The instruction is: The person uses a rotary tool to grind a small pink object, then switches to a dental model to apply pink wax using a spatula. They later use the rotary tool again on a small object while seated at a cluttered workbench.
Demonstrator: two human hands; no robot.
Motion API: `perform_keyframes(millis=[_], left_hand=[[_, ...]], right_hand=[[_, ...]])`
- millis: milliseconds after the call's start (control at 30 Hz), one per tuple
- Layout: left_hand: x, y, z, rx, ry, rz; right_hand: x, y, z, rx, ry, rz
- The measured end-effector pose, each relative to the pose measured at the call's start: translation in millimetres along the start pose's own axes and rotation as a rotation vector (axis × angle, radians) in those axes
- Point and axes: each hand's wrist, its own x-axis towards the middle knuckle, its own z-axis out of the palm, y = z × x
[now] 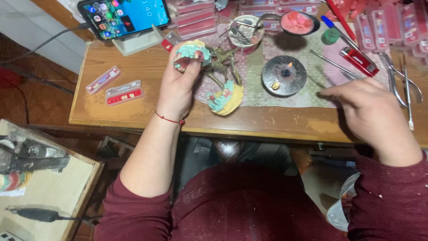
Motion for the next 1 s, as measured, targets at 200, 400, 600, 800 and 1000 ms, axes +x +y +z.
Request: perform_keyframes(millis=[200,400,600,800,1000], left_hand=[[-7.2,4.8,3.4,-0.076,0.009,-0.013],[-9.7,19.6,15.5,-0.283,0.074,-0.076],[-25.5,20.4,30.0,-0.403,0.21,-0.169],[-15.7,21.8,57.1,-0.536,0.276,-0.102],[-13.4,1.6,57.7,-0.526,0.282,-0.135]], right_hand=[[29.0,-44.4,-5.2,0.837,-0.063,0.292],[26.9,-35.4,57.5,1.431,0.37,0.355],[34.7,-26.4,58.2,1.56,0.405,0.429],[34.6,-25.0,57.6,1.58,0.417,0.462],[34.4,-22.5,58.8,1.567,0.434,0.462]])
